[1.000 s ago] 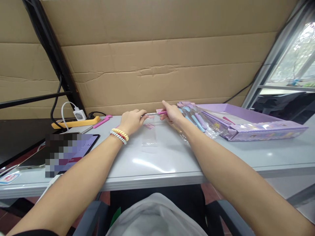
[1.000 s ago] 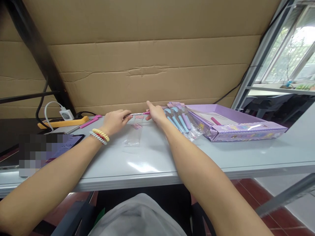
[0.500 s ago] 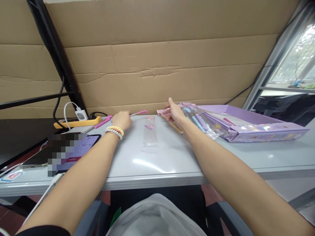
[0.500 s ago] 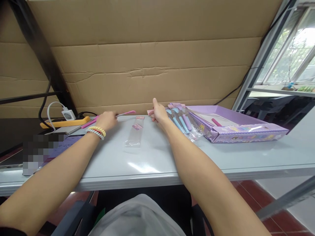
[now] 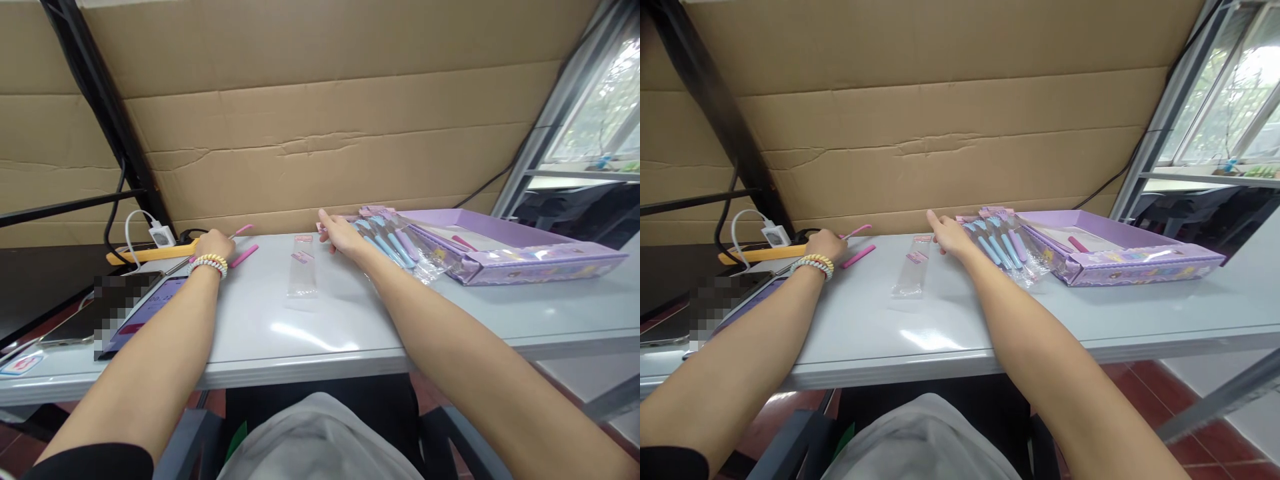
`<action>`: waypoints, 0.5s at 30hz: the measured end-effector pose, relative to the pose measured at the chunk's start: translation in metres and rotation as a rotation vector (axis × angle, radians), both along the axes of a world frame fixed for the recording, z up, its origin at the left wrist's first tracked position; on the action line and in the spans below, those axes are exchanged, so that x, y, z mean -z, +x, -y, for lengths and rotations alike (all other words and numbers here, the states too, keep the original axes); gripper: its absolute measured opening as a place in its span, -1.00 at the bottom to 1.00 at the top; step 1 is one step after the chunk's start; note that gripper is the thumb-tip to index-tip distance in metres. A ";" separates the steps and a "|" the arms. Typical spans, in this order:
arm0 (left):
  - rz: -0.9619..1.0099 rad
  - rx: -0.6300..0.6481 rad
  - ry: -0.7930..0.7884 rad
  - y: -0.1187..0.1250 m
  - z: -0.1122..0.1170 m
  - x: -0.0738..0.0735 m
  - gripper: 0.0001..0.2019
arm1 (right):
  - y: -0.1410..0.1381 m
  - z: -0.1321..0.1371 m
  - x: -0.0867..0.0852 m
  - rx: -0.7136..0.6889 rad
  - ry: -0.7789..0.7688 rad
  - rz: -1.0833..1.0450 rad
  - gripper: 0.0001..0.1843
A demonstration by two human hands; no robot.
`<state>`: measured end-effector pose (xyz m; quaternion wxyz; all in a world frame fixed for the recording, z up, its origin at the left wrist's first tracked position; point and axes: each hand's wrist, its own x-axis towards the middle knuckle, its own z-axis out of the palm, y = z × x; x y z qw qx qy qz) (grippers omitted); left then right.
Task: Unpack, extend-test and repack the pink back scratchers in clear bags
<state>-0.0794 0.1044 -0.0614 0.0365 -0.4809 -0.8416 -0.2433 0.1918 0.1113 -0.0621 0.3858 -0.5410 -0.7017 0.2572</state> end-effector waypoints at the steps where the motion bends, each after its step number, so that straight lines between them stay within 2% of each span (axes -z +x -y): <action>1: -0.019 0.030 0.025 0.004 0.001 -0.003 -0.67 | 0.000 0.000 0.000 -0.002 0.005 0.013 -0.37; 4: -0.117 0.189 0.054 0.024 0.006 -0.010 -0.70 | -0.001 0.002 0.000 -0.011 0.023 0.050 -0.40; 7: -0.183 0.301 -0.029 0.044 0.009 -0.008 -0.74 | -0.002 0.003 0.000 -0.014 0.036 0.081 -0.42; 11: -0.197 0.304 -0.134 0.054 0.007 0.004 -0.76 | -0.003 0.007 -0.001 -0.014 0.026 0.096 -0.44; 15: -0.192 0.273 -0.176 0.046 0.003 0.010 -0.72 | -0.004 0.011 -0.003 -0.030 0.001 0.088 -0.44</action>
